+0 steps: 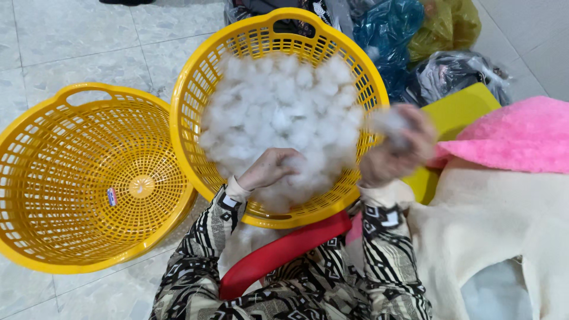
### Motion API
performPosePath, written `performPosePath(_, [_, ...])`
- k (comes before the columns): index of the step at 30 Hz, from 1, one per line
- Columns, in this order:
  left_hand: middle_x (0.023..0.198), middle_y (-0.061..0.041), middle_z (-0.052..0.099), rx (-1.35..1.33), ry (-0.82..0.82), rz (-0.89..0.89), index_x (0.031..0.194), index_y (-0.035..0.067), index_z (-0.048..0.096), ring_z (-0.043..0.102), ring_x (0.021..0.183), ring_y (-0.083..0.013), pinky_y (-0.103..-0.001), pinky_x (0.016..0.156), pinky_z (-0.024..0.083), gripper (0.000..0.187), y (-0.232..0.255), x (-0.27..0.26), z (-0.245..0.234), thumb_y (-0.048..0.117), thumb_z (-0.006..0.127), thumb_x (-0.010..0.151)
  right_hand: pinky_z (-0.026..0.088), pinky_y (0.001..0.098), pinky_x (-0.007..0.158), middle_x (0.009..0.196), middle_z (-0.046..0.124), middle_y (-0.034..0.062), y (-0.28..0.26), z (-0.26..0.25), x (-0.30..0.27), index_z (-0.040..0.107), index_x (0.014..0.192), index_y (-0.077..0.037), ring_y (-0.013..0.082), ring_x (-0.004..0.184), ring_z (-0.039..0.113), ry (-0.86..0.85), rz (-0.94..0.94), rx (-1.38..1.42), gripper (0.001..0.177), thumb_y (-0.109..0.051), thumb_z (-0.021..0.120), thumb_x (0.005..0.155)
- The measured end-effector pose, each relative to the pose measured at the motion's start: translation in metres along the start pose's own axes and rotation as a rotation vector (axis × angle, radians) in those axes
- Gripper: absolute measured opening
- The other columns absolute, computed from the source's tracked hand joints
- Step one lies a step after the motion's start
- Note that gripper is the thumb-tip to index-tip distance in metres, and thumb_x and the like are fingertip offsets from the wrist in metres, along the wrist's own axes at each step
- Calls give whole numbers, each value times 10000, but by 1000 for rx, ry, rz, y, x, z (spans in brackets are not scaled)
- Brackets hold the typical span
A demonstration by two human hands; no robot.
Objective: The person takes white cotton-like stuffing from a yellow basket and inserts it into a large plush toy through an opening. The person repeatedly pulls, fluffs, and packs the stuffing into the toy's body.
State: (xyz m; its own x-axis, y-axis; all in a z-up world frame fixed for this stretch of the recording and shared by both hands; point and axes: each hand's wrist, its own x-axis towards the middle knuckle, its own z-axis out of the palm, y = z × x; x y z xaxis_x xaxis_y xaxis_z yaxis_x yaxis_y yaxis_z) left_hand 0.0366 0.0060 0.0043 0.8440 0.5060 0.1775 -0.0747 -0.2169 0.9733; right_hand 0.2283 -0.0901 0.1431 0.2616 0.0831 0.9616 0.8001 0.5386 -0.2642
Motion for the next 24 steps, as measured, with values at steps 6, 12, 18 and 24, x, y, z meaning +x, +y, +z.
performPosePath(6, [1200, -69, 695, -96, 196, 183, 1316, 16, 646, 646, 1054, -101, -279, 903, 560, 372, 3, 9, -2, 74, 711, 954, 435, 511, 1032, 1428, 497, 333, 29, -4, -55, 540, 1389, -19, 485, 1278, 492, -922, 124, -641, 693, -148, 785, 754])
performPosePath(12, [948, -31, 633, -171, 340, -58, 1406, 64, 601, 462, 710, -42, -250, 620, 440, 405, -6, 3, 6, 101, 640, 1005, 570, 271, 786, 1147, 618, 135, 8, -12, -101, 509, 1449, -39, 171, 949, 657, -749, 950, 9, 468, -83, 640, 1002])
performPosePath(18, [730, -101, 697, 52, 303, -60, 1101, 39, 762, 581, 590, -80, -271, 563, 477, 177, 7, 3, 7, 61, 613, 1008, 458, 249, 614, 810, 622, 2, -5, 4, -123, 629, 1053, -14, 53, 715, 541, -702, 976, 71, 107, -24, 675, 958])
performPosePath(24, [993, -133, 718, 86, 804, 500, 1072, 15, 699, 659, 789, -180, -259, 721, 541, 301, 53, -20, -9, -142, 488, 926, 391, 222, 580, 791, 566, -33, -13, -9, -74, 638, 972, -28, 26, 678, 482, -437, 827, 14, 48, 6, 608, 987])
